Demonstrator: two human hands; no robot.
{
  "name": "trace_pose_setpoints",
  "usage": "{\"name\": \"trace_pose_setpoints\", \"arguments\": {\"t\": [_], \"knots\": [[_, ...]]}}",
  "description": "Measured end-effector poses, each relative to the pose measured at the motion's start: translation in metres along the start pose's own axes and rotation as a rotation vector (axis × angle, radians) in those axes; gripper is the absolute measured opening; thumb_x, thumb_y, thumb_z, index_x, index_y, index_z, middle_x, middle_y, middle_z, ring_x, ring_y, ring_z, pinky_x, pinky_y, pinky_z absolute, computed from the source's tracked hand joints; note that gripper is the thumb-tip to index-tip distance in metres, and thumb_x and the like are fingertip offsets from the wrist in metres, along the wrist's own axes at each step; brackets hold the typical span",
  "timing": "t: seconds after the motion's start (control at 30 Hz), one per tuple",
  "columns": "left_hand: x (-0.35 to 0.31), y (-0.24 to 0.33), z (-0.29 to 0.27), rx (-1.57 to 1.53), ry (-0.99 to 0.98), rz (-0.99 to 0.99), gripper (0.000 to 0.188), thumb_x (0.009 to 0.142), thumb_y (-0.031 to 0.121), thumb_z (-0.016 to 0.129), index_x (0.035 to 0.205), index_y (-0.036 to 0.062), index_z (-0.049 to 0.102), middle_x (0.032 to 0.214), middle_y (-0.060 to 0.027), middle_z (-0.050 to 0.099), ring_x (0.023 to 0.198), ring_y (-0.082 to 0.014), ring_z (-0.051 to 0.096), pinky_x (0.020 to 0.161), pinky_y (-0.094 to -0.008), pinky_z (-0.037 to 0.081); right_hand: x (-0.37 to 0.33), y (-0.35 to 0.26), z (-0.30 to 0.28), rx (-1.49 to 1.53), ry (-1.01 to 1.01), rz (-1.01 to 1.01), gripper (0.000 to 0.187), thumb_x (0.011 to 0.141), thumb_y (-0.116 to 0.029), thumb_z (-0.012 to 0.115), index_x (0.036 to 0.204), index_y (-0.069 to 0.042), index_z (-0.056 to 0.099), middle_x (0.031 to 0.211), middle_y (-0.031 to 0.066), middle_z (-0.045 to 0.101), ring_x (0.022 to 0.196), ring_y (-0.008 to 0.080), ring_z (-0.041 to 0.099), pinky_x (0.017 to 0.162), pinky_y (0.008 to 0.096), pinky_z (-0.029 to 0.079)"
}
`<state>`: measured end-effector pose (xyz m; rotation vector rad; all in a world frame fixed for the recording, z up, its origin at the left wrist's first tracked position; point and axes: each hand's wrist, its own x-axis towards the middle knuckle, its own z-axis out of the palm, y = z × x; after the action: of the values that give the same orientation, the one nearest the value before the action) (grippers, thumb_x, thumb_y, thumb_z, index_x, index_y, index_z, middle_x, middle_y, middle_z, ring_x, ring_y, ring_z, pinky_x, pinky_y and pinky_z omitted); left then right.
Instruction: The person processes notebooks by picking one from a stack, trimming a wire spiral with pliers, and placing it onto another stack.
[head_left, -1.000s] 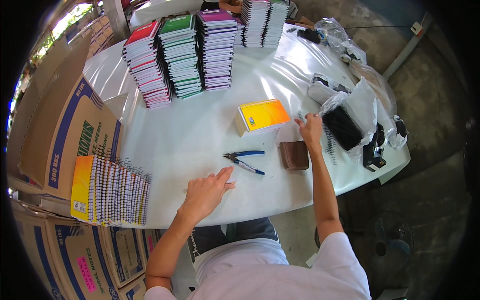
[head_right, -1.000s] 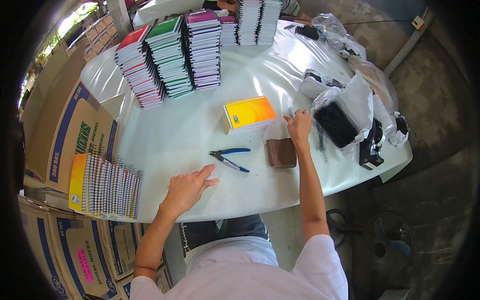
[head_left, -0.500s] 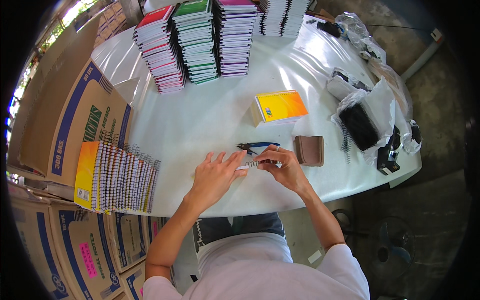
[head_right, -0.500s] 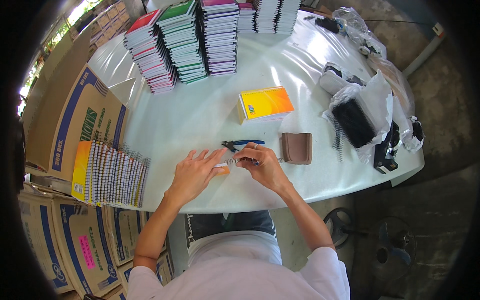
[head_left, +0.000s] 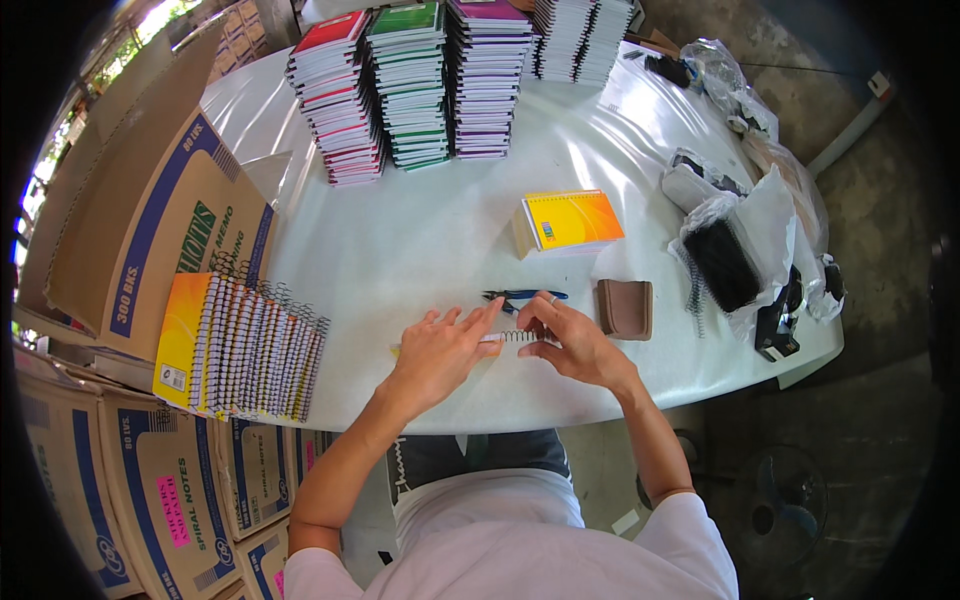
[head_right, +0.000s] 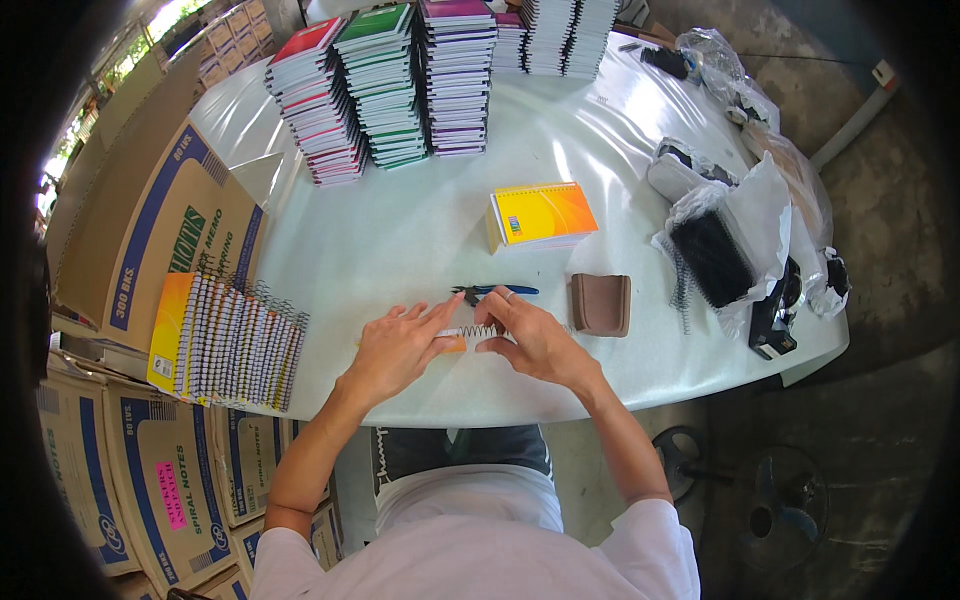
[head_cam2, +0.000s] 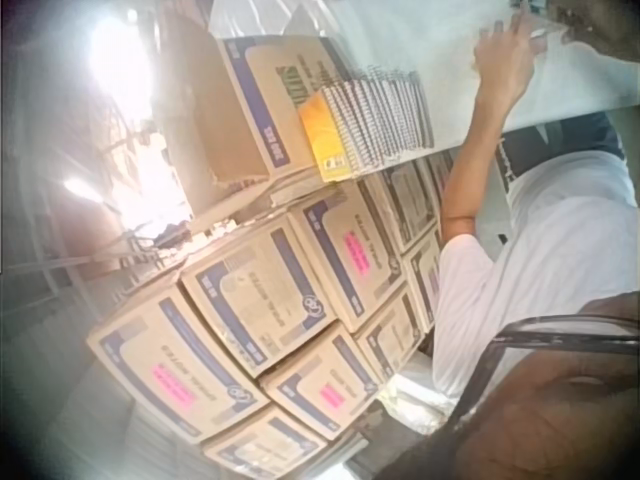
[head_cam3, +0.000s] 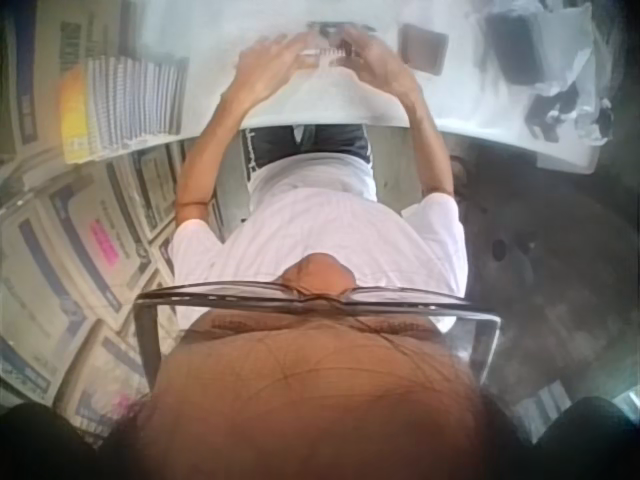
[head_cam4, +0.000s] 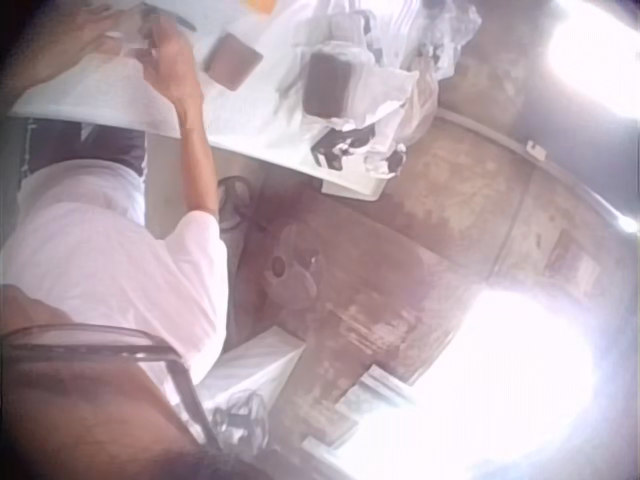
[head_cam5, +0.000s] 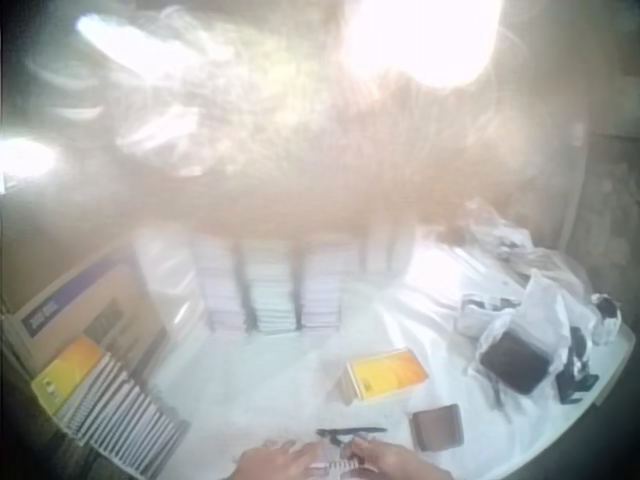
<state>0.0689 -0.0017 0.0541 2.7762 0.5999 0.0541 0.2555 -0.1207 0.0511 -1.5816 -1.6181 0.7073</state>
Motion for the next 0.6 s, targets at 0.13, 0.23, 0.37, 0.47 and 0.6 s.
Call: {"name": "trace_pose_setpoints", "arguments": {"t": [0.13, 0.23, 0.37, 0.47, 0.6], "knots": [[0.000, 0.000, 0.014, 0.021, 0.250, 0.239, 0.057, 0.094, 0.044, 0.058, 0.145, 0.0247, 0.044, 0.116, -0.0112, 0.068, 0.097, -0.0302, 0.069, 0.070, -0.0435, 0.057, -0.010, -0.004, 0.006, -0.310, -0.105, -0.015, 0.015, 0.085, 0.000, 0.066, 0.100, 0.002, 0.062, 0.089, 0.0147, 0.065, 0.082, 0.0288, 0.065, 0.075, 0.0397, 0.051], [-0.005, 0.006, -0.004, 0.052, -0.128, 0.122, 0.054, 0.095, 0.047, 0.054, 0.143, 0.0243, 0.046, 0.115, -0.0050, 0.069, 0.090, -0.0295, 0.069, 0.065, -0.0425, 0.057, -0.011, 0.000, -0.008, -0.157, -0.141, -0.114, 0.018, 0.084, -0.004, 0.069, 0.100, -0.001, 0.062, 0.099, 0.0174, 0.065, 0.090, 0.0348, 0.064, 0.078, 0.0420, 0.051], [-0.010, -0.003, 0.007, 0.038, -0.078, 0.188, 0.058, 0.093, 0.053, 0.052, 0.142, 0.0236, 0.047, 0.117, -0.0020, 0.069, 0.094, -0.0288, 0.069, 0.065, -0.0418, 0.057, -0.046, 0.034, -0.082, -0.715, -0.070, 0.093, 0.049, 0.061, -0.008, 0.087, 0.105, -0.013, 0.066, 0.138, 0.0139, 0.053, 0.127, 0.0357, 0.048, 0.102, 0.0453, 0.044], [-0.008, -0.005, 0.014, 0.055, 0.067, 0.291, 0.067, 0.088, 0.058, 0.055, 0.145, 0.0242, 0.044, 0.116, -0.0032, 0.068, 0.096, -0.0308, 0.069, 0.068, -0.0408, 0.057, -0.063, 0.056, -0.107, -0.564, -0.068, 0.309, 0.060, 0.056, -0.007, 0.089, 0.110, -0.022, 0.069, 0.140, 0.0145, 0.051, 0.133, 0.0357, 0.042, 0.109, 0.0446, 0.040], [-0.018, -0.021, 0.020, 0.096, 0.309, 0.255, 0.080, 0.082, 0.060, 0.059, 0.149, 0.0240, 0.037, 0.113, -0.0075, 0.069, 0.098, -0.0349, 0.068, 0.074, -0.0414, 0.057, -0.045, 0.031, -0.115, 0.024, -0.102, 0.225, 0.045, 0.074, -0.027, 0.081, 0.116, -0.015, 0.073, 0.133, 0.0156, 0.059, 0.126, 0.0339, 0.050, 0.106, 0.0421, 0.041]]}}
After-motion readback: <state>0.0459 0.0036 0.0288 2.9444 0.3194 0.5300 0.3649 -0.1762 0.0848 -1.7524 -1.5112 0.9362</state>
